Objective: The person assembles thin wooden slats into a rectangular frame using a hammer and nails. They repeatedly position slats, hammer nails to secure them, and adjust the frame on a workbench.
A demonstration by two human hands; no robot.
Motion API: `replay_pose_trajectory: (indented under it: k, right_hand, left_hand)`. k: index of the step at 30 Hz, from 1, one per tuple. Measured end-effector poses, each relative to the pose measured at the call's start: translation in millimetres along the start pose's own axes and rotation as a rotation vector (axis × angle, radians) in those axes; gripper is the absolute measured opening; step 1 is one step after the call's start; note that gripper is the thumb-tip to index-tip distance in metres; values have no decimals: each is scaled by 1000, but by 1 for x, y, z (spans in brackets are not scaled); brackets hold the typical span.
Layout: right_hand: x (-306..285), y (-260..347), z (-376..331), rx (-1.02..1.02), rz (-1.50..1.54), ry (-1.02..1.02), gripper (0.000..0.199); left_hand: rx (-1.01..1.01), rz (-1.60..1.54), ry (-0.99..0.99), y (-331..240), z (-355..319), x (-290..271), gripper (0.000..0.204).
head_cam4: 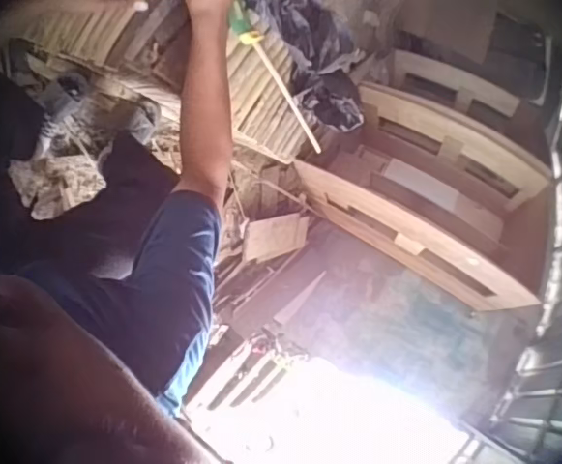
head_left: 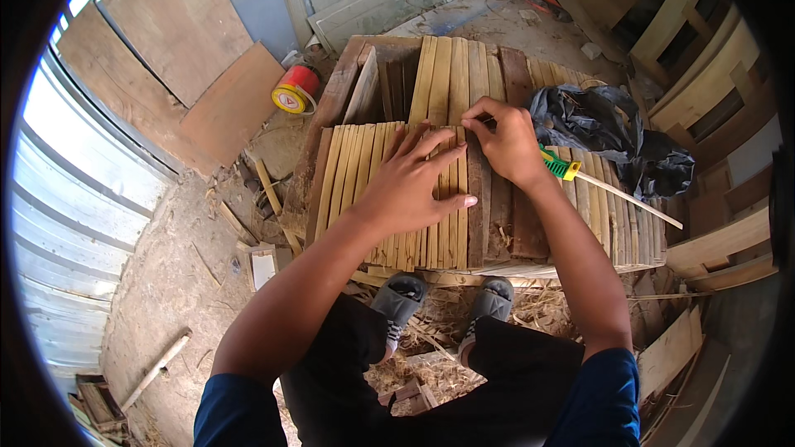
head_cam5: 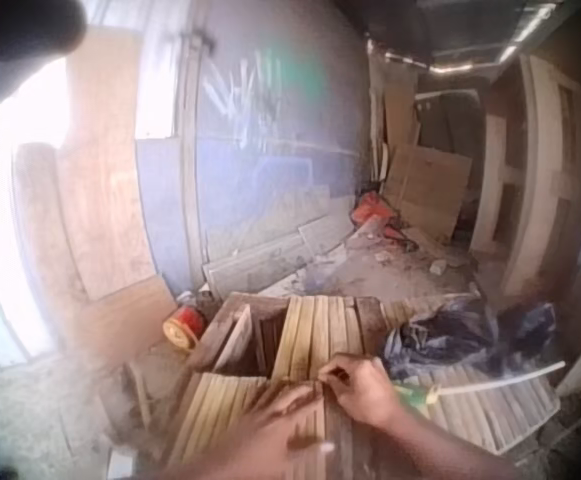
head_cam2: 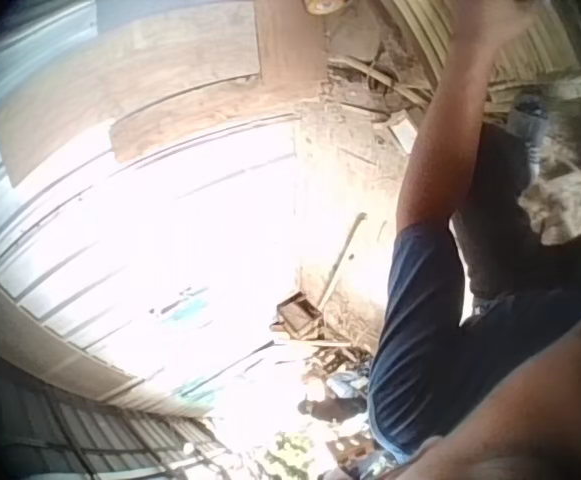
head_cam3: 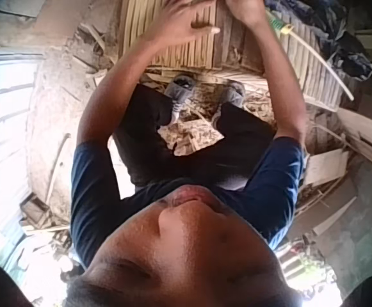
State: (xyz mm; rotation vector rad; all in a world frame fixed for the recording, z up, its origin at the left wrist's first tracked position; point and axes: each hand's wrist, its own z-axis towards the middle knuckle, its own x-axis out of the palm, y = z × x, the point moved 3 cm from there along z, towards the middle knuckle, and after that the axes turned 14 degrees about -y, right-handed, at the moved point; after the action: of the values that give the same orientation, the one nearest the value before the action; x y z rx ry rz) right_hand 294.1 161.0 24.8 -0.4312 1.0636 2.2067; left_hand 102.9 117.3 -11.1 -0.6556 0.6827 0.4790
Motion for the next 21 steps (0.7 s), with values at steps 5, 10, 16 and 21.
replay_pose_trajectory:
  k: [5,10,16,21]
  right_hand:
    - [2,-2,-2,-2,-6,6,7]
    - [6,-4,-3,-51,5,-4,8]
    - [10,-9,-6,-142,22,-24,10]
    - [12,-11,-14,-138,7,-68,12]
  left_hand:
    - [32,24,-12,0,1,-1,76]
    - [31,9,-23,2,1,1,76]
    - [39,7,-31,1,2,0,72]
    - [58,17,-47,-1,3,1,62]
